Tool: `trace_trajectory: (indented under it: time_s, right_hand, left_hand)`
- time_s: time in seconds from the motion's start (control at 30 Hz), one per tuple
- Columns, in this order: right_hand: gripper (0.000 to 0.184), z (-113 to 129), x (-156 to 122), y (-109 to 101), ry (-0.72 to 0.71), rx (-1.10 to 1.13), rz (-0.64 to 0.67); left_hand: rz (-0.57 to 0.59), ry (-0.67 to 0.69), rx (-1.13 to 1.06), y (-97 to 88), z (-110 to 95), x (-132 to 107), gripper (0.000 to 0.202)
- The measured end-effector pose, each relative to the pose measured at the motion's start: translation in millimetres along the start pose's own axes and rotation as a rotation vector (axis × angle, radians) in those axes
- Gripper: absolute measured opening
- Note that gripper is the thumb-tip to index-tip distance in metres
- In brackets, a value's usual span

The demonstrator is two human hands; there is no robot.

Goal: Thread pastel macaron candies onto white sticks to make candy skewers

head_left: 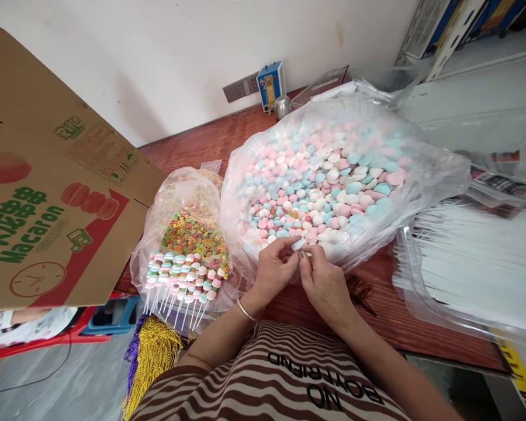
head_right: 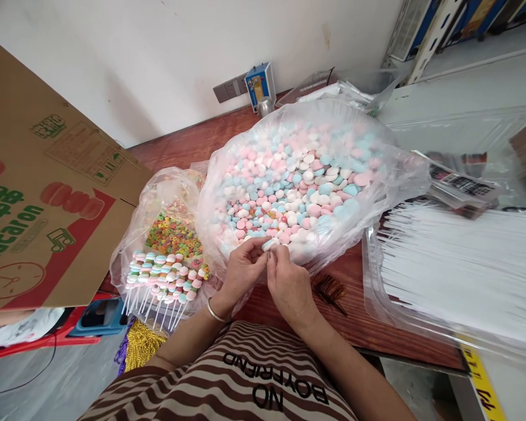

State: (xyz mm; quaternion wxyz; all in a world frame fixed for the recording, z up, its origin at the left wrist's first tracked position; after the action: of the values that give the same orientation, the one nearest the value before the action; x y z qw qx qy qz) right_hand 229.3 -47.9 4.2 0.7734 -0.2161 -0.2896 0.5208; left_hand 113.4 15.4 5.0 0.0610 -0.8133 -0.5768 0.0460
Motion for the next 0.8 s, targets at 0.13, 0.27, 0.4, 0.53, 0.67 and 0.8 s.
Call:
trace_trajectory:
  time_s: [0.13, 0.27, 0.4, 0.53, 0.67, 0.8]
  right_hand:
    - [0.025, -4.9, 4.6, 5.0, 0.076, 0.331, -0.001]
    - [0.024, -11.5, 3.7, 6.3, 0.196, 0.67, 0.014]
    - [0.025, -16.5, 1.6, 2.7, 0.243, 0.752, 0.019]
    - [0.025, -15.2, 1.6, 0.7, 0.253, 0.764, 0.017]
    - [0.026, -12.0, 1.3, 2.5, 0.25, 0.759, 0.044]
    - [0.025, -13.3, -1.1, 1.8, 0.259, 0.753, 0.032]
  left_hand:
    - [0.027, 0.061, 0.089, -5.9, -4.0, -11.4, 0.053]
    - [-0.206, 0.177, 0.191, -40.2, -12.0, -4.8, 0.044]
    - [-0.349, 0.262, 0.306, -77.3, -12.9, 3.8, 0.023]
    - [-0.282, 0.346, 0.516, -83.4, -15.1, 4.4, 0.017]
    - [0.045, 0.43, 0.803, -66.9, -16.0, 14.0, 0.014]
    - [0.005, 0.39, 1.039, -64.2, -12.1, 32.6, 0.02]
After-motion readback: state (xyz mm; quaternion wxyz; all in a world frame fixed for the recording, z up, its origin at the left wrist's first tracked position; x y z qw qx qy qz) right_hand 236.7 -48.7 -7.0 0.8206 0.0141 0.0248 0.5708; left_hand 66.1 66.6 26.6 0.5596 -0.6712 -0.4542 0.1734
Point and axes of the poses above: each hand's wrist, its own x-axis towards the middle knuckle, its own y-axis out of the palm, z = x × y, the point moved 1 cm from there along x, towards the middle knuckle, and after that the axes turned 1 degree about -x, right-handed, at the moved point
